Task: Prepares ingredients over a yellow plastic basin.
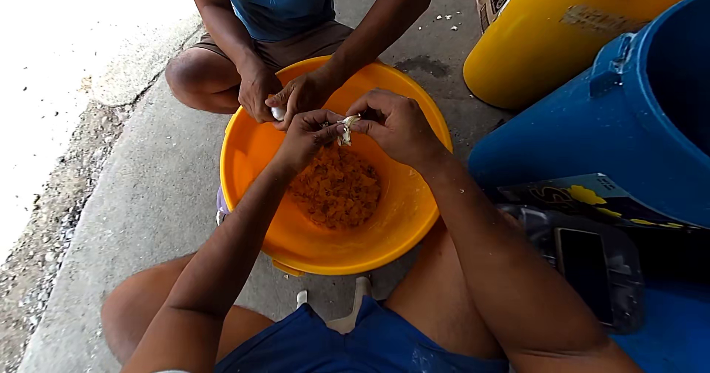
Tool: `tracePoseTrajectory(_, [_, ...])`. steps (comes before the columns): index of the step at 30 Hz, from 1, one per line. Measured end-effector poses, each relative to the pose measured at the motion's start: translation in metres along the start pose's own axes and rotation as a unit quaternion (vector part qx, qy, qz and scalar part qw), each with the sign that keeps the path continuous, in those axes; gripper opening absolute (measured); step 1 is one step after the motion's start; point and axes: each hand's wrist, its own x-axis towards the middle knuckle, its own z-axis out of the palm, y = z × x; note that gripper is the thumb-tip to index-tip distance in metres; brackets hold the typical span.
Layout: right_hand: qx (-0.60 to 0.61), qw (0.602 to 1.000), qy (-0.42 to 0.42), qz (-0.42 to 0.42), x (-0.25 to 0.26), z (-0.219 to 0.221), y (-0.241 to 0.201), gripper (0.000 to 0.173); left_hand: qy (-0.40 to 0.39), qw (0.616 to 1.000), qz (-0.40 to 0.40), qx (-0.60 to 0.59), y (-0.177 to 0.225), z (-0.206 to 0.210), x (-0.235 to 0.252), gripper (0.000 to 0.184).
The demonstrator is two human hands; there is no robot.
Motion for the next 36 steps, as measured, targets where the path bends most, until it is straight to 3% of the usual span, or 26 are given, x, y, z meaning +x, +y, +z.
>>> tracePoseTrajectory(3, [0.039, 0.998, -0.030, 0.035, 0.000, -0.002, 0.000, 0.010, 0.002, 0.999, 0.001, 0.049, 0.001, 0.000, -0.001, 0.008])
tracePoseTrajectory(6, [0.154, 0.981, -0.049, 0.106, 0.001, -0.001, -0.001, 0.014, -0.003, 0.996, 0.001, 0.094, 0.002, 0.002, 0.000, 0.009])
tracePoseTrajectory(10, [0.238, 0.956, -0.039, 0.169, 0.003, 0.007, 0.002, 0.016, 0.020, 0.969, 0.027, 0.244, 0.002, 0.007, -0.001, 0.007])
tracePoseTrajectory(14, [0.169, 0.972, -0.023, 0.163, 0.006, 0.010, 0.008, 0.011, 0.034, 0.951, 0.063, 0.300, 0.000, 0.005, -0.001, 0.008])
tracePoseTrajectory(19, [0.017, 0.990, -0.019, 0.137, 0.006, 0.000, 0.017, 0.039, 0.003, 0.930, 0.023, 0.367, 0.001, 0.001, 0.000, 0.010])
tracePoseTrajectory(20, [0.016, 0.991, -0.011, 0.132, 0.005, -0.002, 0.018, 0.042, -0.032, 0.916, -0.008, 0.399, 0.000, 0.001, -0.001, 0.016])
tracePoseTrajectory(23, [0.015, 0.992, 0.005, 0.126, 0.002, -0.006, 0.018, 0.047, -0.151, 0.867, -0.110, 0.461, -0.006, 0.004, 0.000, 0.069])
tracePoseTrajectory(24, [0.011, 0.992, 0.008, 0.123, 0.001, -0.007, 0.017, 0.047, -0.159, 0.869, -0.122, 0.453, -0.007, 0.005, 0.000, 0.072])
tracePoseTrajectory(26, [-0.006, 0.993, 0.010, 0.118, -0.001, -0.007, 0.016, 0.038, -0.147, 0.898, -0.132, 0.393, -0.001, 0.006, 0.001, 0.056])
tracePoseTrajectory(30, [-0.057, 0.986, -0.033, 0.150, -0.004, -0.009, 0.016, 0.013, -0.093, 0.978, -0.097, 0.160, 0.008, 0.007, 0.000, 0.036])
tracePoseTrajectory(33, [-0.078, 0.982, -0.084, 0.151, -0.006, -0.009, 0.019, 0.021, -0.059, 0.996, -0.037, 0.050, 0.009, 0.009, -0.001, 0.032])
tracePoseTrajectory(36, [-0.080, 0.983, -0.090, 0.139, -0.007, -0.008, 0.020, 0.030, -0.041, 0.998, -0.005, 0.046, 0.008, 0.008, -0.001, 0.031])
